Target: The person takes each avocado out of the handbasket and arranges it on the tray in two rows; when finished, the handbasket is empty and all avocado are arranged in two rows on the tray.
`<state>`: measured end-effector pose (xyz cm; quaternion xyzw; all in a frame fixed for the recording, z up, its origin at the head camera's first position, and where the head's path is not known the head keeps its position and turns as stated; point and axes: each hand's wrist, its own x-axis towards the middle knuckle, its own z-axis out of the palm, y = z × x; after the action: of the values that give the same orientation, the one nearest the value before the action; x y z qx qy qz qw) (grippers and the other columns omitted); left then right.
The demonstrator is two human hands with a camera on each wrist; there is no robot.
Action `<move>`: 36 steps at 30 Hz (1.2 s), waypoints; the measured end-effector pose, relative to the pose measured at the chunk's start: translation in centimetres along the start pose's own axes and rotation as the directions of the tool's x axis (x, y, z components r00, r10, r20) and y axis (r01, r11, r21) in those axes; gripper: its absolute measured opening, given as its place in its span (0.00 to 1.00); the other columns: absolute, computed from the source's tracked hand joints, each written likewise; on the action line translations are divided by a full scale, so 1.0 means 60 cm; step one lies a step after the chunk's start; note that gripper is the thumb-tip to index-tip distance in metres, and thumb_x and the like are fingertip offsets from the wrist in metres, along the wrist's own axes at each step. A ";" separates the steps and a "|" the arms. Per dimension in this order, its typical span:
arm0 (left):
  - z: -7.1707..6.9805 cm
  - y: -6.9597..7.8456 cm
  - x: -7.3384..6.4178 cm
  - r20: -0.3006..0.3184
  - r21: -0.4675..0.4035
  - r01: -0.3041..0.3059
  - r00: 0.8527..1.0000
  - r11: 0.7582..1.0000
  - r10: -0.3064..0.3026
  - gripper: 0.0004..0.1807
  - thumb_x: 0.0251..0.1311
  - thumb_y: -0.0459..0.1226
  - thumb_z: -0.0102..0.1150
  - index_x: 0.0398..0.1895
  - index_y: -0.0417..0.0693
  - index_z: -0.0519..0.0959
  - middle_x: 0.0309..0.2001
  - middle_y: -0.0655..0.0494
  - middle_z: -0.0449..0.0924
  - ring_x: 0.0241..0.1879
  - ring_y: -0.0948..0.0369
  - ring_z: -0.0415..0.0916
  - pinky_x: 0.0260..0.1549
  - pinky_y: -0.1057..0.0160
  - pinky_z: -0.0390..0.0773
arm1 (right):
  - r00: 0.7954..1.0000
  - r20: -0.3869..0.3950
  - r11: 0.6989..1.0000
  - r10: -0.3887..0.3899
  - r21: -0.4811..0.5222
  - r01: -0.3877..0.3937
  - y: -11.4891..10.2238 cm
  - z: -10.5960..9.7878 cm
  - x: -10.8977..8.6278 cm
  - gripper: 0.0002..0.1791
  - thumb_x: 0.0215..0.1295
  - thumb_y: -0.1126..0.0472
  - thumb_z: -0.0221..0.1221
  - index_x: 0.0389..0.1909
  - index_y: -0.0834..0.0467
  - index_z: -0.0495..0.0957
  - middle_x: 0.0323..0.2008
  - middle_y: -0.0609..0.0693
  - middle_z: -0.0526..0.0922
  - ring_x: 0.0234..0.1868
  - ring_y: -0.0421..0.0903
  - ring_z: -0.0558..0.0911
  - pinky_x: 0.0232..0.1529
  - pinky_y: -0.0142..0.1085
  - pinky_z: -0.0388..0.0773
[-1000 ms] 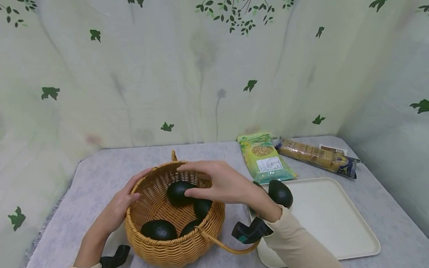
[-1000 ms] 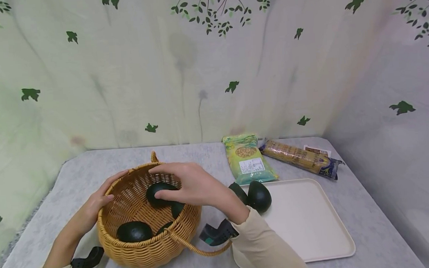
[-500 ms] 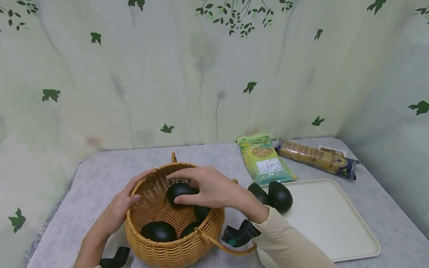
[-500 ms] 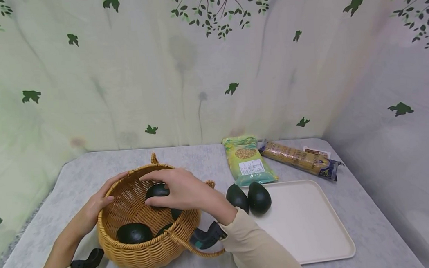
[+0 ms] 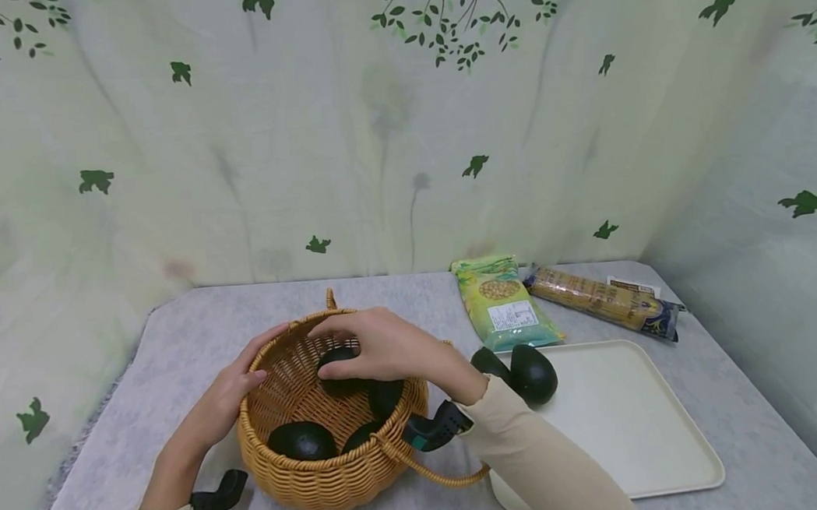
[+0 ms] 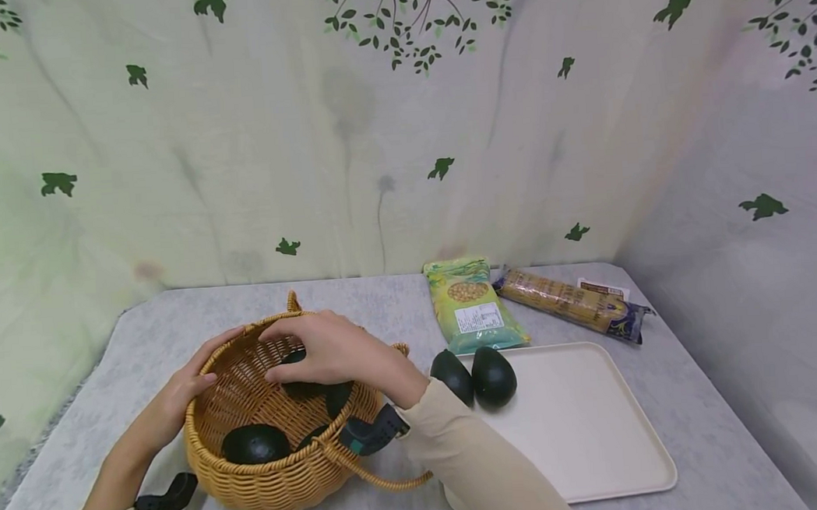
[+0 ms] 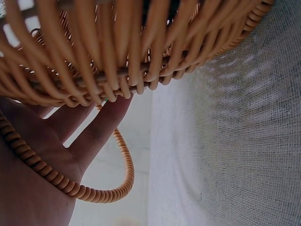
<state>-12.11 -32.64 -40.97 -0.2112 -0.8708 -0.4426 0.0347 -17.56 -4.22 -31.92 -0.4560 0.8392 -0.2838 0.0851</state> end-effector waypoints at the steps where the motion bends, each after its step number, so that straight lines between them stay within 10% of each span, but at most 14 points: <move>1: 0.000 0.000 0.000 0.000 -0.003 0.000 1.000 1.000 0.000 0.31 0.81 0.36 0.33 0.83 0.62 0.52 0.77 0.43 0.59 0.67 0.71 0.66 0.48 0.49 0.82 | 1.000 0.008 1.000 0.006 -0.001 -0.006 0.000 0.001 0.003 0.27 0.69 0.49 0.67 0.67 0.51 0.78 0.58 0.46 0.85 0.56 0.41 0.84 0.54 0.30 0.79; 5: 0.001 0.000 -0.001 -0.001 -0.005 0.000 1.000 1.000 0.000 0.31 0.81 0.35 0.33 0.84 0.62 0.52 0.77 0.43 0.59 0.68 0.69 0.66 0.48 0.45 0.82 | 0.999 0.034 0.999 0.026 0.022 -0.027 0.002 0.004 0.013 0.26 0.69 0.49 0.67 0.65 0.52 0.80 0.60 0.46 0.84 0.58 0.42 0.84 0.57 0.31 0.79; 13: 0.002 0.002 -0.002 0.002 -0.021 -0.001 1.000 1.000 0.002 0.31 0.81 0.35 0.32 0.84 0.60 0.51 0.76 0.37 0.58 0.66 0.32 0.66 0.47 0.40 0.81 | 0.999 -0.018 0.996 0.040 0.085 -0.038 0.008 0.011 0.025 0.24 0.70 0.50 0.66 0.64 0.53 0.81 0.59 0.47 0.85 0.57 0.46 0.84 0.55 0.33 0.79; 22: 0.002 0.001 -0.004 -0.010 0.007 0.006 1.000 1.000 -0.006 0.30 0.81 0.36 0.33 0.84 0.61 0.52 0.77 0.41 0.60 0.68 0.46 0.68 0.50 0.38 0.79 | 0.994 -0.020 0.987 0.108 0.124 -0.105 0.008 0.019 0.045 0.24 0.68 0.47 0.67 0.62 0.53 0.83 0.55 0.45 0.87 0.53 0.39 0.85 0.51 0.28 0.79; 36: 0.000 0.007 -0.002 0.002 -0.034 0.011 1.000 0.999 -0.011 0.30 0.81 0.37 0.33 0.84 0.60 0.51 0.76 0.36 0.57 0.66 0.31 0.67 0.45 0.46 0.83 | 0.978 0.078 0.977 0.195 0.067 -0.200 0.009 0.031 0.067 0.23 0.67 0.47 0.68 0.59 0.52 0.84 0.53 0.45 0.87 0.54 0.41 0.84 0.51 0.30 0.78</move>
<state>-11.84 -32.45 -40.71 -0.2073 -0.8644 -0.4573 0.0277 -19.48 -8.02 -33.27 -0.3766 0.8657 -0.2885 0.1594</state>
